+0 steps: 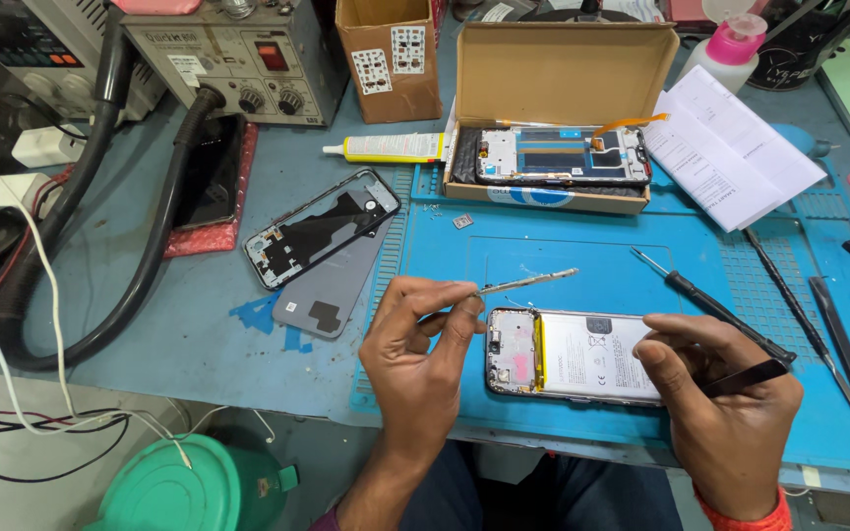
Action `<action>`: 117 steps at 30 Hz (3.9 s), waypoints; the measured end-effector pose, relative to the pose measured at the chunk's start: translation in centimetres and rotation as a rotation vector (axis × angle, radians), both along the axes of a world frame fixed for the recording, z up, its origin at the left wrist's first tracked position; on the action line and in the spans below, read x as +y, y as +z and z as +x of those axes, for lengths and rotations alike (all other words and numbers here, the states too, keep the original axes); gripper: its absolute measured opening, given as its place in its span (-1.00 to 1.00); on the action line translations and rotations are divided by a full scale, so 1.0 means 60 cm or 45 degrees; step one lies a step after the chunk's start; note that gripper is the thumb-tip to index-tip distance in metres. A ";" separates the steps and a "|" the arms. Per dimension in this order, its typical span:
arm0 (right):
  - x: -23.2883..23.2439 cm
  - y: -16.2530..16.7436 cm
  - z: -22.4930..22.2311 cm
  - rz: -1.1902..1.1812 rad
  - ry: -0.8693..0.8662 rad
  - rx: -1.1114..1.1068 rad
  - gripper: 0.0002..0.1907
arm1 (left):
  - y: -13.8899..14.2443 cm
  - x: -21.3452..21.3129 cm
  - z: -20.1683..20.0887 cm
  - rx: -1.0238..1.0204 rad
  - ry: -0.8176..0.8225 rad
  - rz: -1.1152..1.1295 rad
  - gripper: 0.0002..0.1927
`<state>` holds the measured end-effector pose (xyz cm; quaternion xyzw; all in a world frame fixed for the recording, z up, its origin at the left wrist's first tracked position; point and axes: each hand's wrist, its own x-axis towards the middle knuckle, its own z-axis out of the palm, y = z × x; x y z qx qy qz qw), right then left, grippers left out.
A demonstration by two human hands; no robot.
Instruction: The person repairs a disassembled smartphone at a workbench. They handle the exposed motherboard, brush dust off the board with a soft brush, use tweezers on small components, and work on the phone body with its battery exposed, repositioning the board and pressing parts into place.
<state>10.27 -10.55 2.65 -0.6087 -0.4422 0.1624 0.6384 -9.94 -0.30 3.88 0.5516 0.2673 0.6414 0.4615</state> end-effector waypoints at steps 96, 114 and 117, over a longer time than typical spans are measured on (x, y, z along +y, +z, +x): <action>-0.016 0.070 -0.147 -0.025 0.066 -0.494 -0.82 | 0.050 -0.021 -0.102 0.943 -0.059 0.204 -0.88; -0.019 0.083 -0.141 -0.045 0.080 -0.377 -0.86 | 0.058 -0.035 -0.104 0.963 -0.085 0.238 -0.87; -0.027 0.088 -0.137 -0.065 0.059 -0.323 -0.85 | 0.063 -0.037 -0.104 0.970 -0.121 0.297 -0.86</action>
